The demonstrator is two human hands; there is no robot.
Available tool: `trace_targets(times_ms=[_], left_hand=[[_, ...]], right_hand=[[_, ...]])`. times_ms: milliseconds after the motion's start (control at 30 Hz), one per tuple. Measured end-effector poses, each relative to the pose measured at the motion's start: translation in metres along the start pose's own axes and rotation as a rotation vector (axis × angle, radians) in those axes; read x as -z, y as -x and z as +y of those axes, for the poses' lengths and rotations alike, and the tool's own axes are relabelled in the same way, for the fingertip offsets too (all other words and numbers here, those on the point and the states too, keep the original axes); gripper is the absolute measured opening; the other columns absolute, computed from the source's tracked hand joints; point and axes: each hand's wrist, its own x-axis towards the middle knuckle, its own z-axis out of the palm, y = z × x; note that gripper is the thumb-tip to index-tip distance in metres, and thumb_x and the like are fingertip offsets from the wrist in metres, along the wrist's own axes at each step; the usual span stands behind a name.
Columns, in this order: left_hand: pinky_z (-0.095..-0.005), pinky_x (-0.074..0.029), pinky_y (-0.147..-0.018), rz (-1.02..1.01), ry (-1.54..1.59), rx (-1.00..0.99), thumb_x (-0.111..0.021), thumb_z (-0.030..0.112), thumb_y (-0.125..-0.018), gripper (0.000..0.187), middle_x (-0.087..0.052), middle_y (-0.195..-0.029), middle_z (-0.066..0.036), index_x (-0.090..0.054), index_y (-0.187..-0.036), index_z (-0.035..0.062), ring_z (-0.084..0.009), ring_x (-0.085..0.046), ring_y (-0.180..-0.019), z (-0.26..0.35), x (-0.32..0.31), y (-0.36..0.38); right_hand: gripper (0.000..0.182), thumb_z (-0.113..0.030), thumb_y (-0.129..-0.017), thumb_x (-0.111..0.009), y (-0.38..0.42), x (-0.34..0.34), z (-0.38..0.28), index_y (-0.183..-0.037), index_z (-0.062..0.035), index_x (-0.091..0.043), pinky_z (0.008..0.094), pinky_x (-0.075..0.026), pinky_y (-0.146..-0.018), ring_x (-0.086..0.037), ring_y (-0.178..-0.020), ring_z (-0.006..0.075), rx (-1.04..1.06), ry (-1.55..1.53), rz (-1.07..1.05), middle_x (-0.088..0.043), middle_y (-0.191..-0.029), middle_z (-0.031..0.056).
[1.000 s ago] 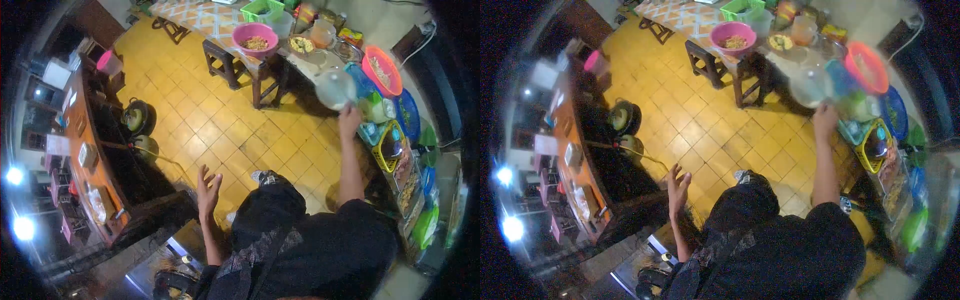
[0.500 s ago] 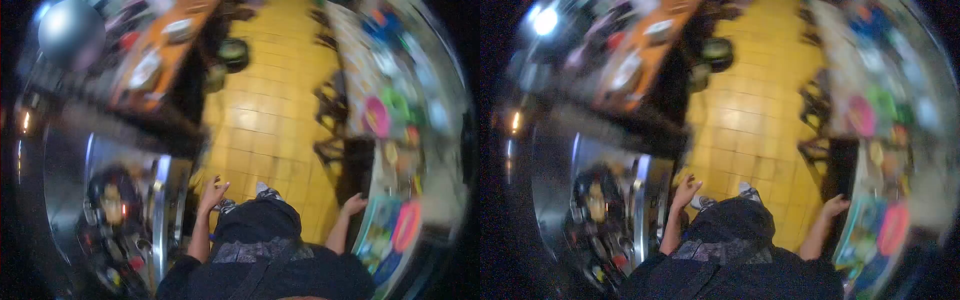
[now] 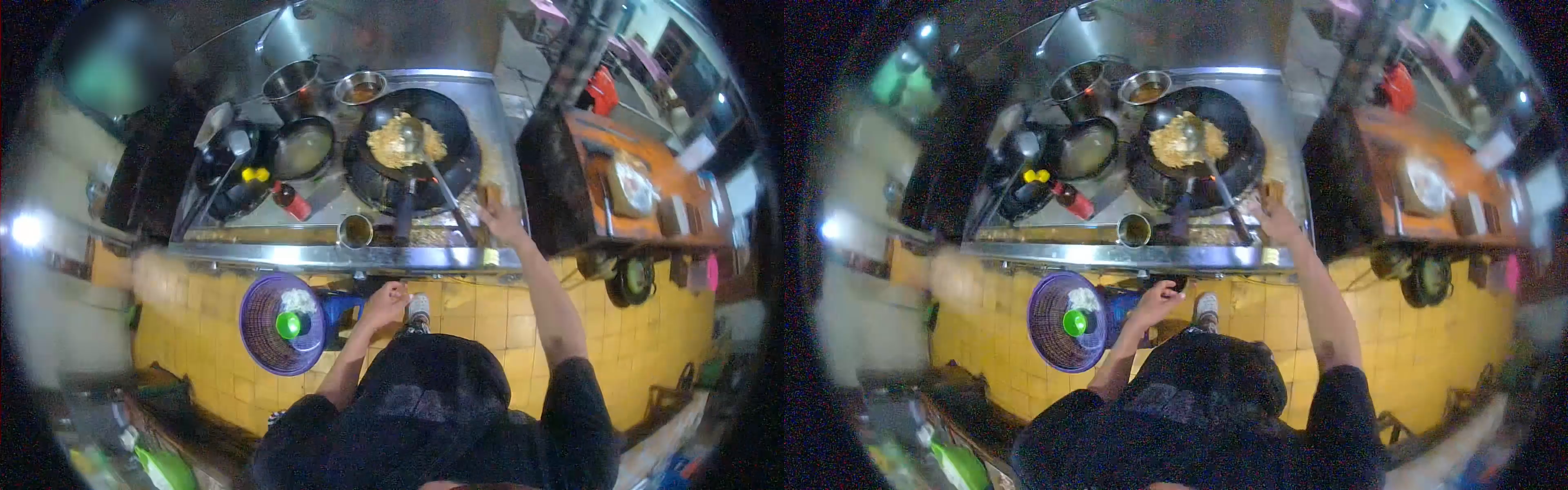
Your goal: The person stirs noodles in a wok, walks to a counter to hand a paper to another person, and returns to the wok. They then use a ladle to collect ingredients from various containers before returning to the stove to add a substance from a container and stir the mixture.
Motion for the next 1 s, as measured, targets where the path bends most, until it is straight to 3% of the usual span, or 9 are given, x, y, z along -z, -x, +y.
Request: trace_targets(times_ms=[100,233,300,400,600,667,800,867,1000], left_hand=[[-0.0303,-0.046,-0.078,0.106,0.185,0.011,-0.065,0.037,-0.079,0.059,-0.064,-0.093,-0.012,-0.047,-0.118,-0.0031,-0.0216,-0.062,-0.087,-0.003,0.034,0.008],[-0.0277,-0.046,-0.075,0.205,0.381,0.025,-0.065,0.031,-0.080,0.057,-0.064,-0.092,-0.011,-0.045,-0.118,-0.0062,-0.0159,-0.061,-0.084,-0.021,0.052,0.009],[-0.0279,-0.046,-0.075,0.225,0.478,0.051,-0.065,0.032,-0.080,0.056,-0.064,-0.092,-0.011,-0.046,-0.117,-0.0062,-0.0167,-0.061,-0.084,-0.032,0.051,0.005],[-0.0283,-0.046,-0.076,0.183,0.365,0.070,-0.065,0.033,-0.081,0.056,-0.064,-0.094,-0.013,-0.047,-0.115,-0.0069,-0.0191,-0.061,-0.086,-0.022,0.054,-0.015],[-0.0327,-0.048,-0.075,0.252,0.224,-0.034,-0.063,0.036,-0.081,0.053,-0.064,-0.092,-0.016,-0.051,-0.114,-0.0036,-0.0234,-0.062,-0.088,0.003,0.025,-0.095],[-0.0328,-0.048,-0.075,0.244,0.272,-0.077,-0.062,0.041,-0.081,0.055,-0.064,-0.092,-0.016,-0.052,-0.113,-0.0033,-0.0244,-0.062,-0.089,0.025,0.028,-0.109],[-0.0361,-0.050,-0.072,-0.079,0.051,0.143,-0.059,0.047,-0.081,0.056,-0.065,-0.086,-0.013,-0.056,-0.107,-0.0024,-0.0244,-0.063,-0.081,0.073,0.050,-0.139],[-0.0351,-0.051,-0.065,0.040,0.315,0.109,-0.057,0.041,-0.084,0.044,-0.066,-0.081,-0.009,-0.061,-0.101,0.0005,-0.0195,-0.063,-0.069,0.011,-0.003,-0.191],[-0.0278,-0.048,-0.046,-0.464,1.067,0.234,-0.057,0.037,-0.086,0.031,-0.058,-0.065,-0.002,-0.059,-0.082,0.0061,-0.0125,-0.054,-0.050,0.053,0.018,-0.193]], right_hand=[[0.038,-0.037,-0.084,-0.056,-0.058,-0.049,-0.005,-0.098,-0.0020,-0.051,0.0410,-0.049,-0.059,-0.059,-0.066,0.0283,-0.659,-1.095,-0.608,-0.060,-0.082,0.0141],[0.031,-0.024,-0.080,-0.059,-0.082,-0.075,-0.013,-0.101,-0.0036,-0.051,0.0400,-0.047,-0.053,-0.059,-0.062,0.0298,-0.139,-0.561,-0.416,-0.061,-0.077,0.0148],[0.031,-0.019,-0.082,-0.051,-0.054,-0.056,-0.028,-0.106,0.0010,-0.049,0.0430,-0.049,-0.063,-0.060,-0.068,0.0377,0.354,0.158,0.133,-0.059,-0.075,0.0247],[0.048,-0.022,-0.082,-0.050,-0.033,-0.056,-0.060,-0.124,0.0004,-0.041,0.0484,-0.046,-0.074,-0.057,-0.084,0.0444,-0.102,0.184,0.068,-0.059,-0.087,0.0283],[0.050,-0.021,-0.082,-0.053,-0.068,-0.059,-0.050,-0.128,-0.0039,-0.040,0.0448,-0.045,-0.079,-0.055,-0.091,0.0441,-0.166,-0.161,-0.108,-0.058,-0.093,0.0283],[0.052,-0.016,-0.083,-0.051,-0.049,-0.021,-0.049,-0.130,-0.0016,-0.036,0.0454,-0.049,-0.072,-0.060,-0.082,0.0404,0.362,0.161,0.089,-0.061,-0.087,0.0261],[0.050,-0.015,-0.084,-0.051,0.000,0.025,-0.095,-0.131,-0.0037,-0.037,0.0448,-0.050,-0.071,-0.061,-0.081,0.0381,0.174,0.409,-0.090,-0.062,-0.085,0.0233],[0.049,-0.016,-0.084,-0.050,0.005,0.012,-0.109,-0.130,-0.0044,-0.039,0.0462,-0.050,-0.071,-0.061,-0.082,0.0378,-0.071,0.539,-0.250,-0.062,-0.087,0.0236],[0.040,-0.015,-0.083,-0.050,-0.036,-0.063,-0.084,-0.123,-0.0088,-0.050,0.0458,-0.049,-0.076,-0.060,-0.086,0.0389,-0.076,0.244,-0.074,-0.061,-0.095,0.0237]])
